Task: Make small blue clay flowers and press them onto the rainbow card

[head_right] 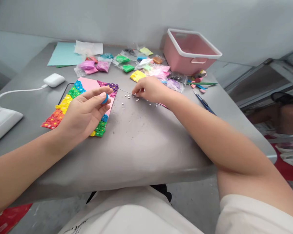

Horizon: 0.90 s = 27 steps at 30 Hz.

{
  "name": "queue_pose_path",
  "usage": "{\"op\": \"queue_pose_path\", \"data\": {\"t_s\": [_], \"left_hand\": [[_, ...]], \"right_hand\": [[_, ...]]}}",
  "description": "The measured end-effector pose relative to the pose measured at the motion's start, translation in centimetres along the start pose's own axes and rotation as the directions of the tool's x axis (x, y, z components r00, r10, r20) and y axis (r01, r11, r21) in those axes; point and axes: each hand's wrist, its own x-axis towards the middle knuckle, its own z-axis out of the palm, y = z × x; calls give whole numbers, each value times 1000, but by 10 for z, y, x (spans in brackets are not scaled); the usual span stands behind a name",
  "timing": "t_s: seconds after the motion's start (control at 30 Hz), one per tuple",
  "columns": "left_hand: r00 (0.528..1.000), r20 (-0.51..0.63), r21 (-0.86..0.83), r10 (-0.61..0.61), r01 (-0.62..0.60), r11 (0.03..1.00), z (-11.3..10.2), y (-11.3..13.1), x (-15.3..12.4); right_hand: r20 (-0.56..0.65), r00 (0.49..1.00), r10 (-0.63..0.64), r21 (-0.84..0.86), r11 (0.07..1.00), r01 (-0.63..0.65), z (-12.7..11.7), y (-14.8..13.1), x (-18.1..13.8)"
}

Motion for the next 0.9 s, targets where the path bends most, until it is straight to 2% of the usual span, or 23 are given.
{"op": "queue_pose_path", "data": {"t_s": [0.13,0.23,0.37,0.43,0.67,0.8,0.9], "left_hand": [[1000,-2,23,17,-17,1000,-1,-1,1],[998,-14,22,58,-57,998,-2,-2,1],[998,-26,-44,65,-66,997,-1,-1,1],[998,-31,-49,50,-52,997,-1,0,1],[999,14,5,46,-46,999,-5,0,0],[996,67,1,55,-55,998,-6,0,-3],[997,29,-18,66,-65,998,-5,2,-3]], "right_hand": [[-63,997,-34,2,999,34,-2,-2,-1],[-121,983,-135,12,990,138,-1,-6,-1],[-60,948,-312,7,950,313,7,-13,0],[-49,932,-358,-5,934,359,11,-15,3],[-40,920,-389,-43,921,388,17,-25,5],[-88,944,-318,-37,948,316,9,-33,-1],[-96,950,-297,-23,955,297,7,-31,-2]]}}
